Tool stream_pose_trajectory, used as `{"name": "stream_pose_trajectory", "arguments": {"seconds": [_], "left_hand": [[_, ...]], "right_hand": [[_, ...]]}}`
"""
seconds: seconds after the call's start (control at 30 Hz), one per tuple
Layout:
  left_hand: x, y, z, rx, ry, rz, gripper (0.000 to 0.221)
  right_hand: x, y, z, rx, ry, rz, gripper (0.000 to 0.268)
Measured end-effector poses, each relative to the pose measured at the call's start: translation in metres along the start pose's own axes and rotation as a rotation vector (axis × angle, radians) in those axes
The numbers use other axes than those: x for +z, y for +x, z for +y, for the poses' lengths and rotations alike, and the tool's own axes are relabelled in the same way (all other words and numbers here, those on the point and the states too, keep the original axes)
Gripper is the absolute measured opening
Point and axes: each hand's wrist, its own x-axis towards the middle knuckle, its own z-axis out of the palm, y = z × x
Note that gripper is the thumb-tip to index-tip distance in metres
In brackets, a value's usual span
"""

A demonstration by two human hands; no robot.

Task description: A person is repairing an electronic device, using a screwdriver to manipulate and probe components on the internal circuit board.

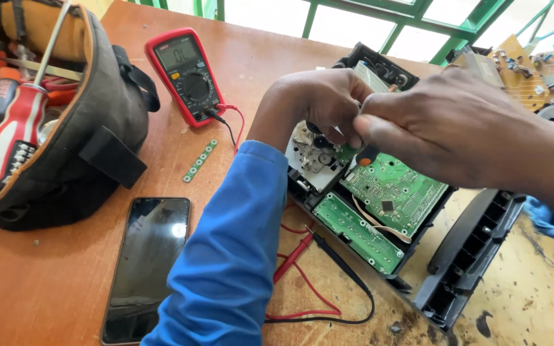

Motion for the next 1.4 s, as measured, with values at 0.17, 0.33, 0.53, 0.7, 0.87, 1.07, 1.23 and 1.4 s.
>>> {"name": "stream_pose_trajectory", "arguments": {"seconds": [0.17, 0.33, 0.53, 0.7, 0.87, 1.07, 1.23, 1.4], "left_hand": [[0.002, 0.005, -0.005, 0.006, -0.029, 0.019, 0.007], [0.004, -0.018, 0.014, -0.055, 0.058, 0.031, 0.037], [-0.004, 0.024, -0.017, -0.006, -0.185, -0.020, 0.024], [0.004, -0.006, 0.003, 0.028, -0.111, 0.001, 0.017], [0.003, 0.013, -0.009, 0.019, -0.038, 0.034, 0.011], [0.005, -0.008, 0.009, 0.067, 0.261, 0.079, 0.011], [0.000, 0.014, -0.012, -0.015, -0.113, 0.049, 0.008], [0.000, 0.001, 0.000, 0.072, 0.320, 0.084, 0.006]], "right_hand": [[0.002, -0.009, -0.015, 0.044, -0.098, -0.041, 0.027], [-0.003, -0.009, -0.027, 0.096, -0.209, -0.090, 0.054], [0.005, -0.013, -0.026, -0.098, -0.023, 0.086, 0.021], [0.009, -0.008, -0.022, 0.054, -0.210, 0.034, 0.056], [0.004, -0.015, -0.024, -0.036, -0.059, 0.136, 0.028], [0.012, -0.012, -0.015, -0.136, -0.144, 0.247, 0.033], [-0.005, -0.013, -0.021, 0.010, -0.043, 0.081, 0.035], [0.009, -0.009, -0.009, -0.101, -0.138, 0.143, 0.040]]}}
